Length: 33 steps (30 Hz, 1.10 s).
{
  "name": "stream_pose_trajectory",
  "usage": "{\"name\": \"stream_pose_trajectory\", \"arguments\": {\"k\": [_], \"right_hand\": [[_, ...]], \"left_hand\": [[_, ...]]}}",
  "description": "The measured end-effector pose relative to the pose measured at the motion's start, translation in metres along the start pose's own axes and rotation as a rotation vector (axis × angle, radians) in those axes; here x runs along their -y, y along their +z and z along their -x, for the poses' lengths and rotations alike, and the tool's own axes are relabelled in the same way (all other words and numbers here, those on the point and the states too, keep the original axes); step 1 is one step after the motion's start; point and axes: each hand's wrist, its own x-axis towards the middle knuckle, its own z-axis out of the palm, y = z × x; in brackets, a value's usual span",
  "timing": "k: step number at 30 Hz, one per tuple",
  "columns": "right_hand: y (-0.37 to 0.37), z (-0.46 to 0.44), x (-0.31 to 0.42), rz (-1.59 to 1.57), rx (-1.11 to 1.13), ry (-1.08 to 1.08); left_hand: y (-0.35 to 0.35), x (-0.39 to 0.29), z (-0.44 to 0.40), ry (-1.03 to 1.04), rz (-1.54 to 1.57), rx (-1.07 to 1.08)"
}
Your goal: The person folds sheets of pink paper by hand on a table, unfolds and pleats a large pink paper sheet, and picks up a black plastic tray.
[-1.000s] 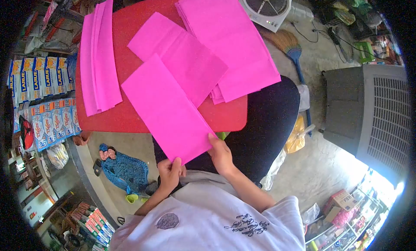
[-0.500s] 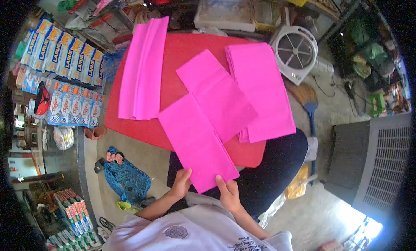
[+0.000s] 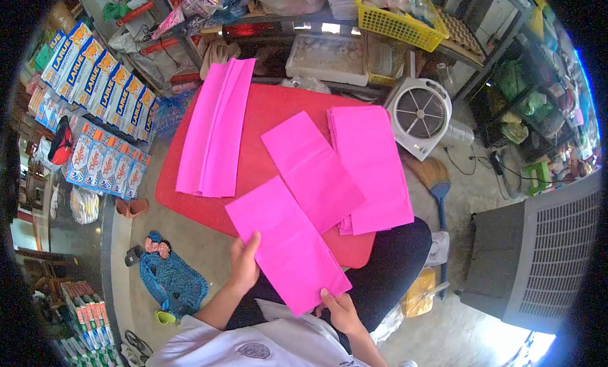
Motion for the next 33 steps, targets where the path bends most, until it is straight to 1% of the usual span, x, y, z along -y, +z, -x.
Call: {"name": "stream_pose_trajectory", "arguments": {"k": [2, 5, 7, 10, 12, 14, 16, 17, 19, 22, 25, 28, 29, 33], "right_hand": [[0.007, -0.007, 0.025, 0.004, 0.058, -0.026], [0.014, -0.024, 0.060, 0.049, 0.008, -0.096], [0.010, -0.052, 0.070, 0.135, -0.066, -0.166], [0.024, -0.078, 0.089, 0.188, -0.209, -0.244], [0.034, -0.082, 0.094, 0.195, -0.309, -0.291], [0.037, -0.076, 0.089, 0.200, -0.417, -0.328], [0.037, -0.073, 0.081, 0.193, -0.434, -0.326], [0.037, -0.074, 0.078, 0.189, -0.444, -0.326], [0.039, -0.076, 0.074, 0.170, -0.443, -0.257], [0.044, -0.084, 0.071, 0.199, -0.412, -0.212], [0.052, -0.091, 0.076, 0.216, -0.409, -0.167], [0.056, -0.095, 0.085, 0.206, -0.439, -0.131], [0.057, -0.096, 0.086, 0.202, -0.451, -0.121], [0.053, -0.104, 0.083, 0.185, -0.538, -0.211]], "left_hand": [[0.012, -0.022, -0.023, 0.084, -0.007, 0.066], [0.042, -0.053, -0.073, 0.210, 0.096, 0.119], [0.055, -0.064, -0.110, 0.220, 0.095, 0.195], [0.053, -0.053, -0.172, 0.282, -0.167, 0.226], [0.048, -0.038, -0.198, 0.586, -0.527, 0.069], [0.042, -0.032, -0.211, 0.798, -0.851, -0.006], [0.053, -0.061, -0.182, 0.905, -1.150, 0.020], [0.051, -0.060, -0.188, 0.906, -1.236, 0.016], [0.050, -0.065, -0.208, 0.905, -1.410, 0.018], [0.058, -0.076, -0.232, 0.910, -1.431, 0.008], [0.067, -0.088, -0.233, 0.772, -1.454, 0.090], [0.067, -0.082, -0.239, 0.885, -1.441, 0.081], [0.067, -0.082, -0.240, 0.875, -1.432, 0.090], [0.071, -0.081, -0.237, 0.868, -1.378, 0.133]]}}
